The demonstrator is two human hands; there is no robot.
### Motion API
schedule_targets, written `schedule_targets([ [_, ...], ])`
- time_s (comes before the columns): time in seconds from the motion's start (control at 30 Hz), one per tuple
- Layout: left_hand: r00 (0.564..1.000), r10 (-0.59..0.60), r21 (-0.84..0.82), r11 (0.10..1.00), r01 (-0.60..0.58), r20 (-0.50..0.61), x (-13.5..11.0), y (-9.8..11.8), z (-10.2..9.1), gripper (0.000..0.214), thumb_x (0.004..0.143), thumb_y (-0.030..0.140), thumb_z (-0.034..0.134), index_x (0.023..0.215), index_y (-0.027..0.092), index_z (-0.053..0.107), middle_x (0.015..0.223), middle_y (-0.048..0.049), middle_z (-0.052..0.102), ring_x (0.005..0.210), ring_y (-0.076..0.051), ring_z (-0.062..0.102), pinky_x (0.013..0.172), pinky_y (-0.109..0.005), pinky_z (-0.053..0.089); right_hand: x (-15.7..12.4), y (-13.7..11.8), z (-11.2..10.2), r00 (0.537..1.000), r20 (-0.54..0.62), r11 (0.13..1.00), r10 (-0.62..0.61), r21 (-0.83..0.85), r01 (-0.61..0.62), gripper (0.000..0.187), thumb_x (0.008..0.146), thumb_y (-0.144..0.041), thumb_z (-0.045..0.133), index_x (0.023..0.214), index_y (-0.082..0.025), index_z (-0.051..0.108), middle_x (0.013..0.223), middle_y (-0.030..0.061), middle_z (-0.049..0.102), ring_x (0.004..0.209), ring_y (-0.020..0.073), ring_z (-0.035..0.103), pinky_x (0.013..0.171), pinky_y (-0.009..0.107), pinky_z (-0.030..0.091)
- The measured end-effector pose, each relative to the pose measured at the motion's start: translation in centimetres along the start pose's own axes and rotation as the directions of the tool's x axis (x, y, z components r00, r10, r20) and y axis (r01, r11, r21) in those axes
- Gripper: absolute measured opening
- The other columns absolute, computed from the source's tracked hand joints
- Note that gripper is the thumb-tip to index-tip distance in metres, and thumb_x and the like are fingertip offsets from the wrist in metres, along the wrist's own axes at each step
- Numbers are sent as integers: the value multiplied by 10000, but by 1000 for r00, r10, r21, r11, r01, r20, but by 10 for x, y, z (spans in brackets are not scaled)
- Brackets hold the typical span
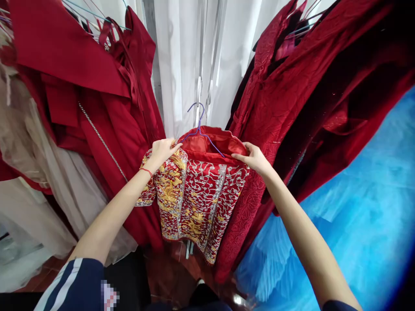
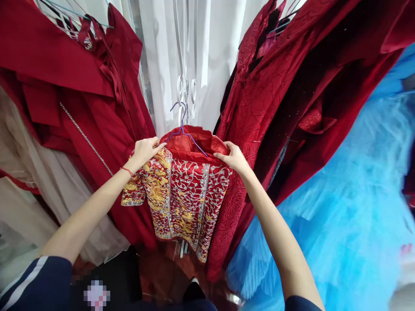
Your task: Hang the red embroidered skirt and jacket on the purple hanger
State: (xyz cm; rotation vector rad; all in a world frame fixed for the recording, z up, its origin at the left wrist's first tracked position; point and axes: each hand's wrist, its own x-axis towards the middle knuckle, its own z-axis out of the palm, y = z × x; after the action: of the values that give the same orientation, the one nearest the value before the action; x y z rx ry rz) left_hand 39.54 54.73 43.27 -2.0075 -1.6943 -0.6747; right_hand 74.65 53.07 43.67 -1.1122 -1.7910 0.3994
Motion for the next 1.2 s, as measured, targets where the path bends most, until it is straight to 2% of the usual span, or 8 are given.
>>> schedule_targets([
  [0.1,999,-41,7,999,41,15,-4,-1,-4,557,938,653,382,928,169,658,864,-134,733,792,-262,675,597,-303,306,-14,6,-2,991,-33,986,130,-101,-133,202,740,-286,618,869,-138,667,763,58,656,681,180,571,613,293,442],
  [0.2,995,-102,-5,995,102,0,-13,5,-9,541,950,622,382,954,160,662,892,-150,736,810,-274,679,614,-310,319,-26,9,7,944,-327,919,-50,-384,-85,229,757,-156,483,872,-154,682,885,102,641,779,207,576,673,317,431],
  [0.3,994,-107,-1,994,107,12,-18,11,-12,508,963,576,382,1000,156,666,915,-160,740,826,-282,686,622,-316,331,-35,12,17,887,-421,837,-189,-542,-79,337,825,-152,406,1017,-186,681,1023,120,641,799,211,589,661,303,411],
  [0.67,1000,11,171,985,-14,14,-15,-22,-34,535,972,570,311,976,160,656,936,-163,747,830,-290,699,603,-309,301,-18,-16,-12,833,-419,791,-360,-611,34,346,935,-262,396,1107,-205,691,882,69,714,705,175,628,642,265,419],
  [0.83,1000,0,177,984,0,-1,-16,-22,-37,523,971,556,327,976,149,656,931,-187,738,825,-318,696,625,-321,303,-28,2,-16,943,-307,922,-128,-388,-1,298,836,-426,590,690,-173,652,585,25,625,556,161,552,561,262,387],
  [0.93,1000,-14,181,983,11,13,-15,-18,-33,502,971,533,350,1008,137,656,945,-205,732,835,-327,693,635,-327,305,-51,21,-10,985,-169,927,-33,-374,-33,248,791,-409,630,732,-170,663,622,39,654,568,177,576,567,275,402],
  [1.07,1000,-5,235,972,-2,30,-13,-16,-28,488,975,518,347,995,148,664,934,-190,737,843,-316,691,625,-328,295,-79,36,-1,986,-122,872,-115,-488,42,229,874,-302,486,777,-180,653,742,98,691,632,207,602,614,305,428],
  [1.2,1000,7,258,966,-10,11,-15,-15,-28,535,992,526,268,975,189,683,928,-149,748,848,-300,692,607,-332,280,-76,27,-9,949,-278,796,-151,-603,-51,300,928,-253,396,994,-150,670,718,86,681,569,188,572,576,274,357],
])
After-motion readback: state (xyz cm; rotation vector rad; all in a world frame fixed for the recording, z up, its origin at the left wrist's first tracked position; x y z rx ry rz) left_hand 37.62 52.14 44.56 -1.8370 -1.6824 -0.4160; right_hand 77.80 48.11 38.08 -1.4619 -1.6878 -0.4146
